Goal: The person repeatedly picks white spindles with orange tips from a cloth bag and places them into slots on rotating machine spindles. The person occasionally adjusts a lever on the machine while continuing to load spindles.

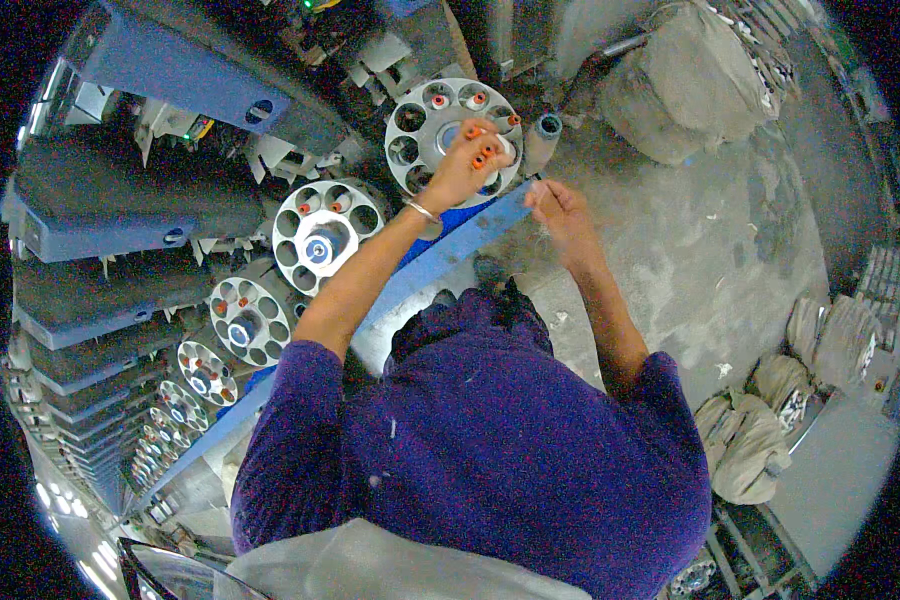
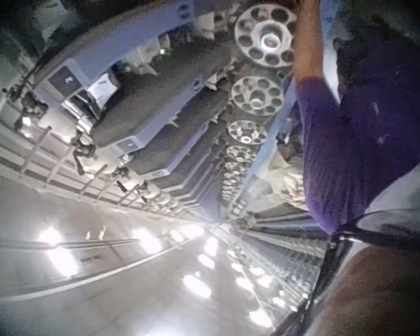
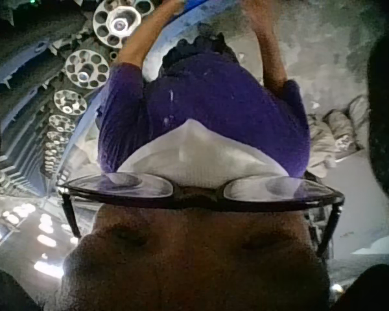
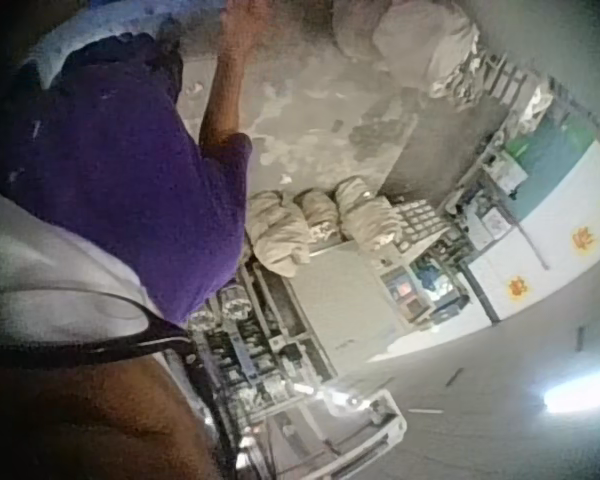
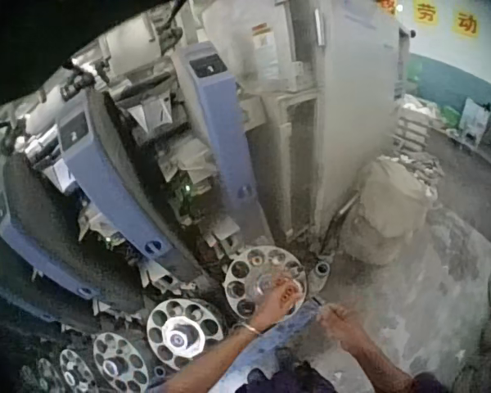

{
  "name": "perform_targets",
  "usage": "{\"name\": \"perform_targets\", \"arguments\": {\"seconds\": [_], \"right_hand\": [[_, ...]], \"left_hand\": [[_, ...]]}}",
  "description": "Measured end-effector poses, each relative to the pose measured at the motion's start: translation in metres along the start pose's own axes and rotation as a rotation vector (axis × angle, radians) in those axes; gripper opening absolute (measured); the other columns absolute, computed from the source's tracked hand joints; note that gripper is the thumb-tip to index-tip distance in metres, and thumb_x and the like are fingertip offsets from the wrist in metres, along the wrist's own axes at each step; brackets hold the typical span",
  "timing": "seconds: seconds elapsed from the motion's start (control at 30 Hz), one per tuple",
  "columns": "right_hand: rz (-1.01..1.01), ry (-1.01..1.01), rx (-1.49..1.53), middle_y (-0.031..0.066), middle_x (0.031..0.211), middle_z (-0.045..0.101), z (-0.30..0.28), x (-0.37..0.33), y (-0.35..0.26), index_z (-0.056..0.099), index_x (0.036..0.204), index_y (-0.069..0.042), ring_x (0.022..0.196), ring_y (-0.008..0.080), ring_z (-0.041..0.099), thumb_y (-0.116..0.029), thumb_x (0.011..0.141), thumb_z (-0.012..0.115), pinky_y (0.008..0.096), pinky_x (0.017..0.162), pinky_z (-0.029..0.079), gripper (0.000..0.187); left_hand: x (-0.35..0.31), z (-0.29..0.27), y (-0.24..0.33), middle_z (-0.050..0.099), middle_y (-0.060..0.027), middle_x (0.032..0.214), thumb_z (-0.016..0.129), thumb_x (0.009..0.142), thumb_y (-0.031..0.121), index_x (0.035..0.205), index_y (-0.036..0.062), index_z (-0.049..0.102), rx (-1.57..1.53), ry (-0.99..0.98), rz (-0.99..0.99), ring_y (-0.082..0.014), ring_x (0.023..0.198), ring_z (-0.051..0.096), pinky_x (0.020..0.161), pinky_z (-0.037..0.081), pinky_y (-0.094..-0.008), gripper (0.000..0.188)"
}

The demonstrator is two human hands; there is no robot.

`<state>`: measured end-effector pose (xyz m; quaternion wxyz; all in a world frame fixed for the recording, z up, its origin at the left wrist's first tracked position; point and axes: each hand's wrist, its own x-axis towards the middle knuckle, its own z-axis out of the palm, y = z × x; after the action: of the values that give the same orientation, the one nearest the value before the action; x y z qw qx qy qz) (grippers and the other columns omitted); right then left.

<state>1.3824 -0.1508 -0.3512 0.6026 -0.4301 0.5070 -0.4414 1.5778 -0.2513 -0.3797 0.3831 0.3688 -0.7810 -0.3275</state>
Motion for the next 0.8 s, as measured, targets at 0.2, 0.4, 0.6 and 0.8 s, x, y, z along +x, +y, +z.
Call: {"name": "perform_targets", "arguments": {"seconds": [0.2,0.4,0.6,0.8], "right_hand": [[-0.373,-0.038,-0.333,-0.0025,0.072,0.056,0.037,0.027,-0.079,0.062,0.081,-0.004,0.064,0.0065,0.048,-0.018,0.095,0.051,0.0229,0.058,0.038,0.022],[-0.717,0.11,-0.393,0.0004,0.082,0.06,0.021,0.113,-0.114,0.071,0.083,-0.006,0.082,0.0118,0.057,-0.012,0.084,0.065,0.0259,0.072,0.044,0.008],[-0.607,-0.07,-0.716,0.0088,0.096,0.058,0.067,0.172,0.004,0.067,0.095,-0.008,0.087,0.0216,0.059,-0.005,0.066,0.077,0.0349,0.075,0.049,0.03],[-0.793,0.324,-0.789,0.0142,0.119,0.056,0.055,0.174,-0.033,0.054,0.122,-0.004,0.108,0.0326,0.052,0.001,0.073,0.066,0.0397,0.094,0.043,0.051]], "left_hand": [[-0.01,0.007,0.055,0.059,-0.0099,0.111,0.064,0.088,0.013,0.104,0.0035,0.064,-0.668,-0.014,-0.318,-0.0202,0.106,0.057,0.089,0.045,-0.0304,0.019],[0.044,-0.09,0.047,0.06,-0.0111,0.116,0.059,0.088,0.01,0.105,0.0052,0.066,-0.121,0.266,-0.303,-0.0209,0.099,0.059,0.084,0.049,-0.0309,0.019],[-0.005,-0.098,-0.003,0.042,-0.0121,0.139,0.067,0.07,-0.005,0.115,0.0153,0.064,0.456,0.206,-0.254,-0.0302,0.109,0.056,0.089,0.049,-0.0384,0.049],[-0.206,-0.123,0.032,0.064,-0.013,0.094,0.058,0.076,-0.011,0.099,0.0024,0.065,0.446,0.809,-0.514,-0.0256,0.082,0.063,0.074,0.051,-0.0326,0.027]]}}
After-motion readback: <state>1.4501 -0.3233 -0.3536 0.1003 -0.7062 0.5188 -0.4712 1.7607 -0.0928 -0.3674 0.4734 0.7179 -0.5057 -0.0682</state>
